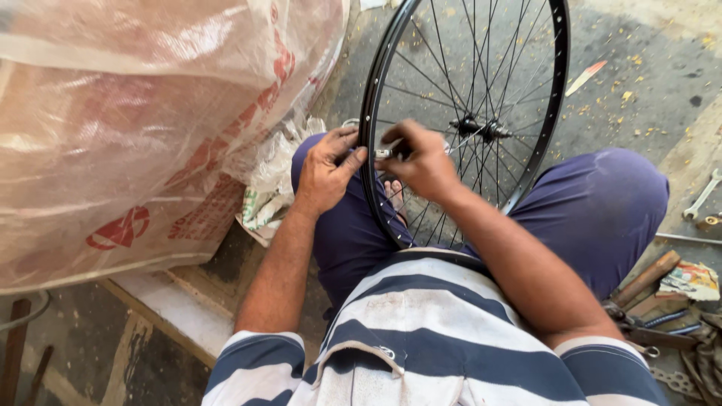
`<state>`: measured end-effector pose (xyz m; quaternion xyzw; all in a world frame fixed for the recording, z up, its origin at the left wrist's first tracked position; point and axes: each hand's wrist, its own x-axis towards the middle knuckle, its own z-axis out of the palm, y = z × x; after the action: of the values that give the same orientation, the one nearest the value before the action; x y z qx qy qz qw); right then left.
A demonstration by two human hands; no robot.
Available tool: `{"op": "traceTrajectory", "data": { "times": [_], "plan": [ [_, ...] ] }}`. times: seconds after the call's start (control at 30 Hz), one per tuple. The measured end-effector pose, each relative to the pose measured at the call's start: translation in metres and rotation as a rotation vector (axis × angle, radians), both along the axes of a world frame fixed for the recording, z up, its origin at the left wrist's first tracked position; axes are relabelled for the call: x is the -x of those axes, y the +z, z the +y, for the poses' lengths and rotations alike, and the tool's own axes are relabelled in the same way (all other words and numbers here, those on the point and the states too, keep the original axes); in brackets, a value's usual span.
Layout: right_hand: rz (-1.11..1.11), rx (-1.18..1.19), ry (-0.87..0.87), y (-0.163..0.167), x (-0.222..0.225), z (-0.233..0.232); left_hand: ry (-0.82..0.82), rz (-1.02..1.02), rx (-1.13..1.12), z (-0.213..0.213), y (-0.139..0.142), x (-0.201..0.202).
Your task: The person sits on the floor holding a bicycle wheel across their lap. They work around the rim and spokes by hand, then repeatedly rub the rim with a small white block while rotating the wheel to work along its surface.
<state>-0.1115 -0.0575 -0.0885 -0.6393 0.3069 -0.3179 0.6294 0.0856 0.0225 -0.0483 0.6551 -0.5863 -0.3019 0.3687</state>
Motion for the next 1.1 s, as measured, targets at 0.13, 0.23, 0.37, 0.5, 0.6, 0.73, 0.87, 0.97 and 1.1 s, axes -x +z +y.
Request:
{"op": "traceTrajectory", "data": {
  "times": [0.13,0.23,0.37,0.5,0.6,0.73,0.87,0.97,1.1],
  "plan": [
    [0.035,0.149,0.008,0.002,0.000,-0.003,0.011,0.059,-0.003,-0.001,0.005,0.004],
    [-0.364,-0.202,0.108,-0.002,0.003,-0.005,0.014,0.067,-0.012,-0.002,0.007,0.006],
    [0.154,-0.011,-0.005,-0.007,0.005,-0.005,-0.005,0.014,0.015,-0.003,0.003,0.004],
    [0.001,0.120,0.078,-0.009,0.005,-0.004,-0.007,0.091,-0.013,0.001,-0.001,0.001],
    [-0.239,-0.107,0.121,-0.010,0.009,-0.006,-0.056,-0.004,0.043,0.001,0.000,0.001],
    [0.170,0.064,0.024,-0.011,0.004,-0.006,0.007,0.128,-0.065,0.002,0.001,0.003],
    [-0.144,-0.041,0.104,-0.010,0.006,-0.006,-0.015,0.147,-0.019,0.002,0.000,0.003],
    [-0.175,-0.205,0.113,-0.008,0.004,-0.006,-0.039,0.139,0.019,0.003,-0.002,0.002],
    [0.273,0.072,0.043,-0.005,0.005,-0.006,0.000,0.154,-0.045,0.003,-0.002,0.002]
  ]
}}
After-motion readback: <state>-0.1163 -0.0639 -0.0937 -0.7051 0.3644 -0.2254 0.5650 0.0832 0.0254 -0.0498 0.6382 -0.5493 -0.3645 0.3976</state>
